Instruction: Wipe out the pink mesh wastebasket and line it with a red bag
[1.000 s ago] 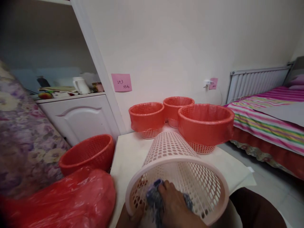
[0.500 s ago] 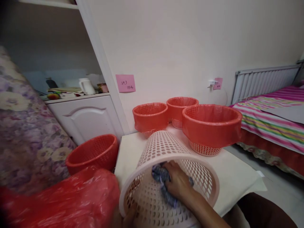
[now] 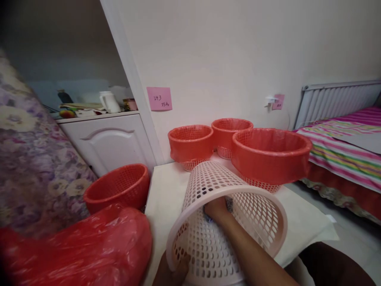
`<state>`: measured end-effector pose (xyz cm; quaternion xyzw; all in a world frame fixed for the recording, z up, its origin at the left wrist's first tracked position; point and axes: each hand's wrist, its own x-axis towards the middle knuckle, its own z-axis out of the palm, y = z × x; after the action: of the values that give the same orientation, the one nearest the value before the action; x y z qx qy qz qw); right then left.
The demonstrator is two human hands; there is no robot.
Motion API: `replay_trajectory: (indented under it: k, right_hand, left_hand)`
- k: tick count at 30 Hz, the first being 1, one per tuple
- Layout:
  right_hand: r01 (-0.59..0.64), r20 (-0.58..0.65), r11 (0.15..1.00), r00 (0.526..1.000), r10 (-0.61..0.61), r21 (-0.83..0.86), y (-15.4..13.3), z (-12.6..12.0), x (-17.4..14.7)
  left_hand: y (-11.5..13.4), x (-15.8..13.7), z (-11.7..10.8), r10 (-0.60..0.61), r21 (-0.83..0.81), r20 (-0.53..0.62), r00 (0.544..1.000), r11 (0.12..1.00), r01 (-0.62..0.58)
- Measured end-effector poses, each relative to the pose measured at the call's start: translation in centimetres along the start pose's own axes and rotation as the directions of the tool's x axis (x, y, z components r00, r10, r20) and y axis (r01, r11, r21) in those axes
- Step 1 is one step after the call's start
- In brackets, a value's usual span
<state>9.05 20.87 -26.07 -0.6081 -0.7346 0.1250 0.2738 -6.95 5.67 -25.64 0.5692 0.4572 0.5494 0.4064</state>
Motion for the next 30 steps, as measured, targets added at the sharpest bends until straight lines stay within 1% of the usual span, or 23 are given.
replay_trajectory:
  k: [2,4,7,9,11,13,15,16,17,18,19,20,22,24,25,27,30]
  right_hand:
    - [0.016,0.069,1.000,0.997,-0.015,-0.022,0.1,-0.5,-0.9]
    - [0.047,0.138,0.998,0.990,-0.041,-0.037,0.0,-1.1,-2.9]
    - [0.106,0.207,0.994,0.974,-0.095,-0.041,-0.4,-2.2,-7.5]
    - [0.143,0.246,0.990,0.960,-0.134,-0.017,-0.6,-2.9,-10.8]
    - [0.183,0.331,0.983,0.926,-0.183,0.031,-0.8,-3.8,-13.5]
    - [0.204,0.431,0.975,0.874,-0.222,0.089,-1.0,-4.8,-15.2]
    - [0.216,0.487,0.950,0.820,-0.301,0.224,-1.0,-5.8,-15.9]
    - [0.215,0.475,0.924,0.808,-0.350,0.315,-1.1,-6.3,-16.0]
    - [0.212,0.442,0.891,0.807,-0.391,0.401,-1.1,-6.7,-15.8]
    - [0.212,0.395,0.860,0.820,-0.415,0.463,-1.1,-7.0,-15.4]
    - [0.216,0.338,0.844,0.846,-0.413,0.491,-1.1,-7.3,-14.8]
    - [0.219,0.278,0.847,0.880,-0.386,0.484,-1.1,-7.4,-13.8]
    - [0.213,0.143,0.892,0.946,-0.290,0.399,-1.1,-7.4,-11.2]
    - [0.163,0.005,0.946,0.985,-0.171,0.279,-1.2,-7.0,-7.8]
    - [0.125,-0.036,0.960,0.992,-0.120,0.249,-1.2,-6.6,-6.1]
    - [0.072,-0.078,0.973,0.995,-0.056,0.219,-1.1,-5.5,-3.2]
    - [0.020,-0.078,0.980,0.997,-0.005,0.200,-0.8,-3.3,-0.8]
  left_hand:
    - [0.0,0.1,0.2,0.021,-0.040,0.002,1.000,0.999,-0.021]
    - [0.0,0.1,0.3,0.030,-0.055,0.011,0.999,0.998,-0.029]
    - [-0.6,-0.2,0.3,0.001,-0.068,0.011,1.000,0.998,0.000]
    - [-1.3,-0.4,0.2,-0.050,-0.057,-0.005,0.999,0.997,0.050]
    - [-1.9,-0.6,0.0,-0.094,-0.025,-0.038,0.995,0.995,0.093]
    - [-1.9,-0.6,-0.3,-0.097,0.006,-0.050,0.994,0.995,0.098]
    - [-1.4,-0.5,-0.8,-0.069,0.035,-0.009,0.998,0.997,0.069]
    - [-0.9,-0.3,-1.1,-0.049,0.057,0.009,0.999,0.997,0.048]
    - [-0.4,-0.2,-1.4,-0.025,0.091,0.017,1.000,0.996,0.024]
    - [0.0,-0.1,-1.8,0.003,0.139,0.009,1.000,0.990,-0.004]
    - [0.5,0.0,-2.1,0.037,0.196,-0.011,0.999,0.980,-0.034]
    - [0.8,0.0,-2.4,0.075,0.252,-0.034,0.997,0.966,-0.064]
    - [1.2,-0.1,-2.5,0.135,0.339,-0.068,0.988,0.935,-0.105]
    - [1.2,-0.2,-2.1,0.156,0.354,-0.079,0.984,0.928,-0.119]
    - [1.2,-0.3,-1.8,0.155,0.335,-0.078,0.985,0.934,-0.120]
    - [1.1,-0.5,-1.0,0.139,0.289,-0.061,0.988,0.950,-0.116]
    - [0.5,-0.5,0.0,0.126,0.226,-0.002,0.992,0.966,-0.122]
